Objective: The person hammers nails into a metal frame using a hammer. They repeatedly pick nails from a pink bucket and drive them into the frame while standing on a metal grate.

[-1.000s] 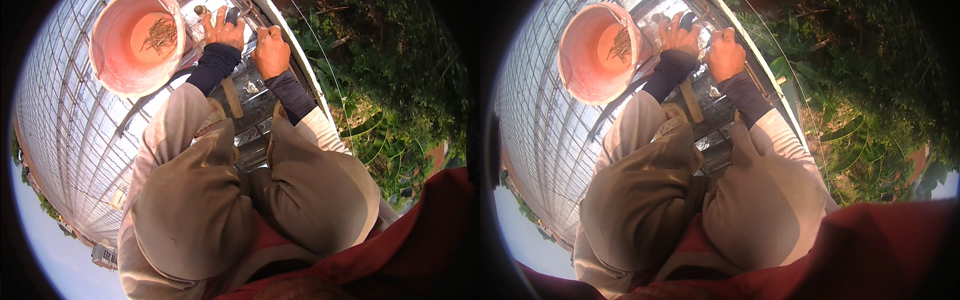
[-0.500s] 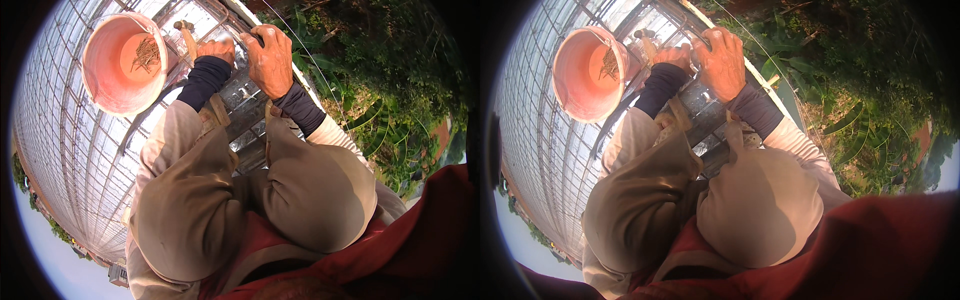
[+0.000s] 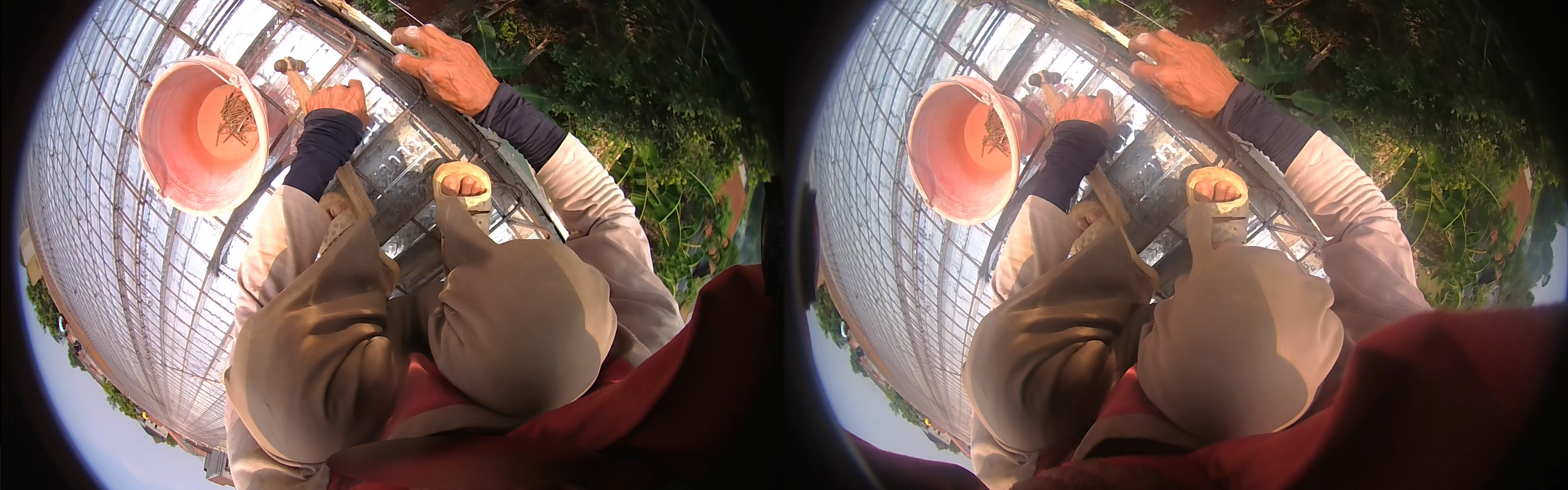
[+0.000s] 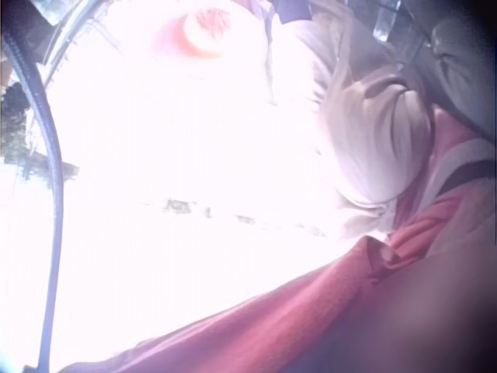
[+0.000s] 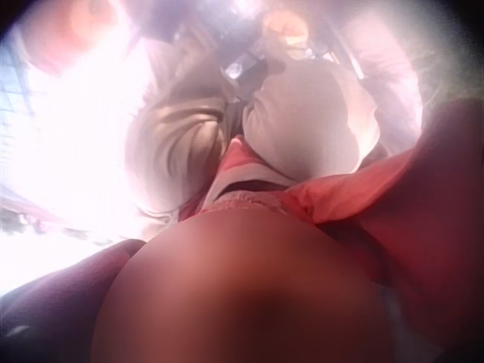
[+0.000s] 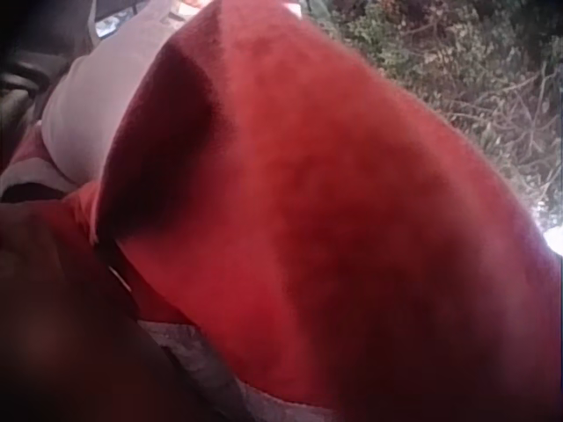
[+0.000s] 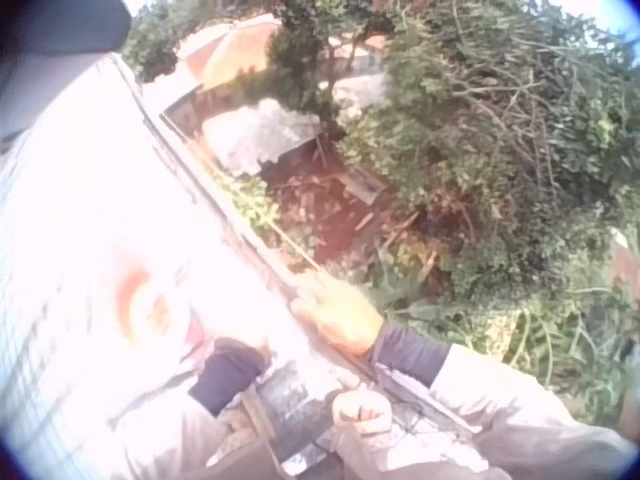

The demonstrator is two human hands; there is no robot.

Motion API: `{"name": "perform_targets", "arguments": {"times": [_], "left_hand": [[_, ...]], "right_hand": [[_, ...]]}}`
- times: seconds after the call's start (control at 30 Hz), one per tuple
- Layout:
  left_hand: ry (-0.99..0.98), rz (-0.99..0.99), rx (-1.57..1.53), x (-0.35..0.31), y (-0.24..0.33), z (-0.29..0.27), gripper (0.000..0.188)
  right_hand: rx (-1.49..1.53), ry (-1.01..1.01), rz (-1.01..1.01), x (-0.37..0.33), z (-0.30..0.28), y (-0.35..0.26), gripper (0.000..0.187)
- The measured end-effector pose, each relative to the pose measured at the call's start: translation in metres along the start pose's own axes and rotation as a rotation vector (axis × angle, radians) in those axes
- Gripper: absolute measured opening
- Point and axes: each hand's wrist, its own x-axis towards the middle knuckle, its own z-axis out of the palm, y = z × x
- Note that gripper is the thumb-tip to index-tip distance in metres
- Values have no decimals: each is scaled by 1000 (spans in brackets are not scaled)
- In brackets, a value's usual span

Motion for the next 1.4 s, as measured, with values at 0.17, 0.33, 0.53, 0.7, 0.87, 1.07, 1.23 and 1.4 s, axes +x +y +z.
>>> {"name": "perform_targets", "arguments": {"times": [0.17, 0.33, 0.53, 0.7, 0.87, 1.07, 1.23, 1.4], "left_hand": [[14, -1, 31, -4, -8, 3, 19], [-124, -119, 134, -34, -19, 4, 30], [40, -36, 26, -75, -34, -10, 19], [-28, -19, 12, -116, -30, -10, 17], [-103, -7, -80, -136, -30, -30, 16], [-81, 39, -122, -137, -28, -44, 16], [-255, 73, 73, -119, -24, -68, 19], [-384, 259, 16, -86, -10, -106, 27]], "right_hand": [[446, 22, 393, 43, -3, 23, 23], [306, 33, 263, 44, 39, 57, 27], [13, 188, 204, 35, 24, -6, 21], [413, 164, 429, -12, 25, -83, 21], [770, -19, 868, -44, 41, -104, 19], [2044, 95, 1365, -18, 58, -99, 36], [1956, 1, 1542, 15, 76, -104, 38], [2073, -4, 1540, 0, 84, -116, 26]]}}
